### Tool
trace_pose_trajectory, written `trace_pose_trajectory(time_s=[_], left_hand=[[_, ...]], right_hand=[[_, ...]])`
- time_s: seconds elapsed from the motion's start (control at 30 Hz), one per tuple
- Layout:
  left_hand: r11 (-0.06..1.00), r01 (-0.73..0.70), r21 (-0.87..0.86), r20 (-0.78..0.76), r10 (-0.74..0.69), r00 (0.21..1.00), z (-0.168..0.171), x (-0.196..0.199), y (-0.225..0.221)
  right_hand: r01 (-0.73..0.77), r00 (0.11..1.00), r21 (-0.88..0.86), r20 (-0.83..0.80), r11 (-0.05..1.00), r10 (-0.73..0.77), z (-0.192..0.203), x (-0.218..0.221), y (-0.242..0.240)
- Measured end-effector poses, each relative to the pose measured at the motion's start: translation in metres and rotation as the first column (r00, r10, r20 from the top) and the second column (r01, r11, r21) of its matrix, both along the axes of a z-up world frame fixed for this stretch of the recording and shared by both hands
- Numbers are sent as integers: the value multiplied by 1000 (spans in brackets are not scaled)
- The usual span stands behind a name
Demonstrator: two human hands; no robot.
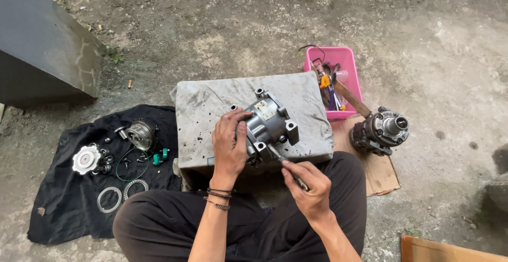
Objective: Disassembling a car air conditioning compressor using a screwdriver to pry and unscrew parts
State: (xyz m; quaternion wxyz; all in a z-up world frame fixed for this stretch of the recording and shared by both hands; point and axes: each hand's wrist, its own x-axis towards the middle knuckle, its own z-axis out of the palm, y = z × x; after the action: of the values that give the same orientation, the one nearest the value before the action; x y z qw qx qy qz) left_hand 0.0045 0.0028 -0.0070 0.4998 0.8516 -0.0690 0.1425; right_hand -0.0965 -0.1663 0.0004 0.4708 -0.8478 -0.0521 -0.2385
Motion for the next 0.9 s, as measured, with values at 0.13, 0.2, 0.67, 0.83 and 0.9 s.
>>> trace_pose_trajectory(time_s=[0.13, 0.2, 0.67, 0.83, 0.9], left_hand=[[1000, -4, -4, 28, 4, 1000, 1, -1, 2], [1000, -12, -21, 51, 13, 999, 0, -2, 1], [996, -17, -85, -36, 14, 999, -6, -1, 0], [996, -21, -85, -36, 18, 999, -11, -1, 1], [989, -39, -142, -41, 33, 999, -21, -1, 1]], right_hand=[[33, 998, 64, -51, 997, -30, -4, 2, -4], [90, 995, 185, -67, 979, -79, -3, 4, -8], [53, 973, 633, -207, 773, 103, -6, 46, 1], [55, 983, 631, -172, 774, 70, -3, 44, -4], [92, 982, 508, -186, 856, 5, 0, 43, -9]])
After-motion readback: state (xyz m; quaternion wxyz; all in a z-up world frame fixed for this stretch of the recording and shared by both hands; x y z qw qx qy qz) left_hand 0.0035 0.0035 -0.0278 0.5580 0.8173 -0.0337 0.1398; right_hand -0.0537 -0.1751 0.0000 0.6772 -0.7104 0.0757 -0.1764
